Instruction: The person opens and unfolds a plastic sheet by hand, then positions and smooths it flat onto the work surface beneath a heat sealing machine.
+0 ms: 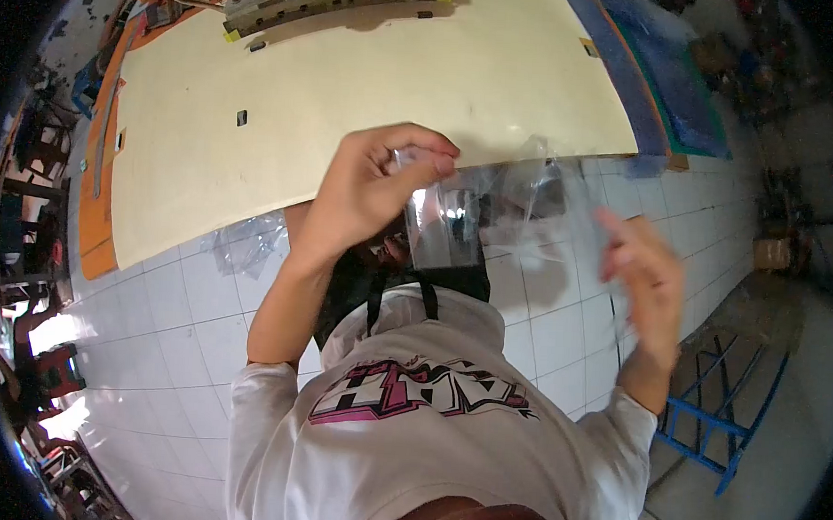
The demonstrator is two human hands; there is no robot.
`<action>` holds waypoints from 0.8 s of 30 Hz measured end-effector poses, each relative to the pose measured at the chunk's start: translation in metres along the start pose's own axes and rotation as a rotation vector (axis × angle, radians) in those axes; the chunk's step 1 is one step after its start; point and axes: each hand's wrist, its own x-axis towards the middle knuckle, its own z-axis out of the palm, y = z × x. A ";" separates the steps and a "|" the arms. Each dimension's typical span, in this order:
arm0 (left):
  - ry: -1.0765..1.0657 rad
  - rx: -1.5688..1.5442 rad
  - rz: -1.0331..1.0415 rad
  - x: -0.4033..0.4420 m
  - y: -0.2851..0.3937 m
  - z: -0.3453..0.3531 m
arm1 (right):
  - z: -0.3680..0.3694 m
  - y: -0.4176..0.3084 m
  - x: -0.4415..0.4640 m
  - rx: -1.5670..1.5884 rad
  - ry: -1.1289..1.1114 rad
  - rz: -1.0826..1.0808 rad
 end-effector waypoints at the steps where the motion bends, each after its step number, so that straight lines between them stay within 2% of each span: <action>1: -0.059 0.009 -0.085 -0.002 0.010 0.003 | 0.022 -0.010 0.000 -0.071 -0.044 0.022; 2: -0.060 0.011 -0.086 -0.004 0.016 0.005 | 0.040 -0.018 0.001 -0.140 -0.087 0.044; 4: -0.037 0.076 -0.269 -0.011 0.027 0.006 | 0.068 -0.016 -0.001 -0.002 -0.044 0.071; 5: -0.044 0.085 -0.270 -0.015 0.031 0.006 | 0.078 -0.015 -0.003 0.056 -0.002 0.091; 7: 0.112 -0.088 -0.136 -0.022 0.037 0.005 | 0.096 -0.014 -0.009 0.036 0.080 0.050; 8: 0.166 -0.074 -0.074 -0.024 0.033 0.007 | 0.103 -0.015 -0.011 0.011 0.148 0.015; 11: 0.151 0.035 -0.028 -0.030 0.037 0.017 | 0.122 -0.020 -0.010 -0.085 0.274 -0.080; 13: 0.155 0.073 -0.012 -0.028 0.044 0.026 | 0.129 -0.020 -0.003 -0.139 0.246 -0.141; 15: 0.049 0.348 -0.023 -0.027 0.057 0.031 | 0.146 -0.017 0.004 -0.191 0.336 -0.298; 16: 0.070 0.459 0.076 -0.026 0.064 0.037 | 0.151 -0.013 0.005 -0.180 0.309 -0.333; 17: 0.064 0.460 0.080 -0.025 0.064 0.038 | 0.156 -0.014 0.004 -0.182 0.316 -0.333; 19: 0.115 0.589 0.103 -0.021 0.063 0.038 | 0.162 -0.019 0.002 -0.157 0.223 -0.224; 21: 0.083 0.594 0.165 -0.019 0.074 0.034 | 0.143 -0.019 0.009 -0.183 0.180 -0.302; 24: -0.021 0.662 0.290 -0.012 0.094 0.026 | 0.104 -0.004 0.032 -0.346 0.436 -0.487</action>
